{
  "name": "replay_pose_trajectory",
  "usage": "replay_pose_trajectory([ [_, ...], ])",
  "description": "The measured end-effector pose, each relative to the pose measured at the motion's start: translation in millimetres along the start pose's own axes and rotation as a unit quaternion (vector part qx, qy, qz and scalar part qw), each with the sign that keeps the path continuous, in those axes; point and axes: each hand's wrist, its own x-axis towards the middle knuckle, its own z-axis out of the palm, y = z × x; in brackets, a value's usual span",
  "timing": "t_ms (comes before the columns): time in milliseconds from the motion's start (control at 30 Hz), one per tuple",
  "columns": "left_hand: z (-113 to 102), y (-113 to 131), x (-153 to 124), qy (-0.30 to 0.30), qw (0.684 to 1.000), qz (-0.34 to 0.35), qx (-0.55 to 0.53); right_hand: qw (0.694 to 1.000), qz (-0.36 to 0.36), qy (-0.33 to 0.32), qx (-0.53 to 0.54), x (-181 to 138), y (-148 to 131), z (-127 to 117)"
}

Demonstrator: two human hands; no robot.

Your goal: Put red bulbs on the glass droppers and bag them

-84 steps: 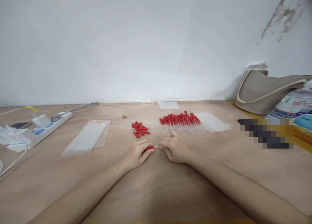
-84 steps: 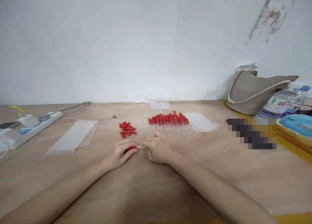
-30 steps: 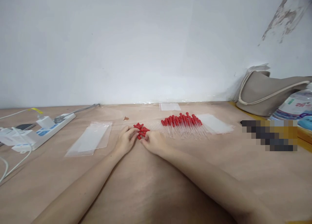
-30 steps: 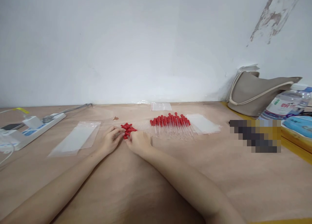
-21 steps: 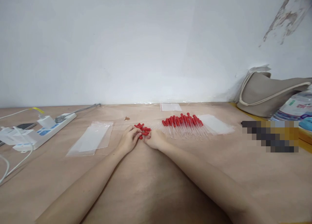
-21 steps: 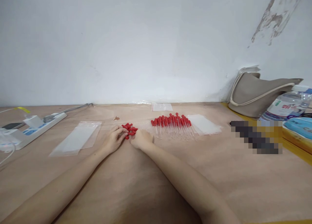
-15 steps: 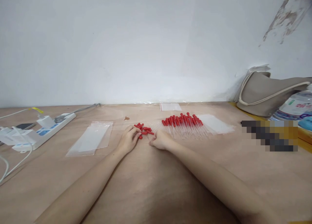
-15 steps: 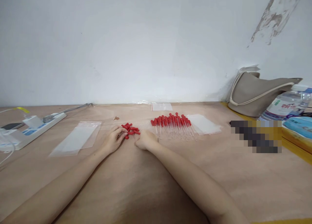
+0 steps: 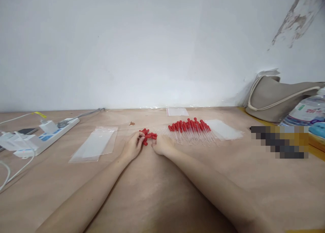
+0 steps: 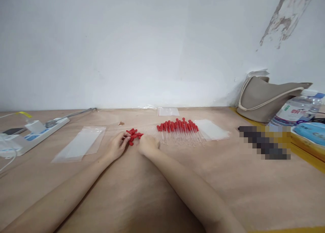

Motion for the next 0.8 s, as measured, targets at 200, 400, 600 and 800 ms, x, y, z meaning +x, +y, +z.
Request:
replay_pose_trajectory([
  [200,0.3,1.3,-0.1,0.003,1.0,-0.02,-0.014,0.999,-0.003,-0.027,0.028,-0.2,0.6,-20.1],
  [400,5.7,-5.7,-1.8,0.028,0.998,-0.035,-0.049,0.997,-0.042,-0.018,0.062,-24.1,35.2,-46.3],
  [600,-3.4,13.6,-9.4,0.036,0.995,0.082,-0.043,0.986,-0.143,0.01,0.087,-46.9,93.0,-49.6],
  [800,-8.6,38.9,-19.8,-0.135,0.978,0.153,-0.037,0.964,-0.258,0.036,0.041,-57.4,116.0,-46.6],
])
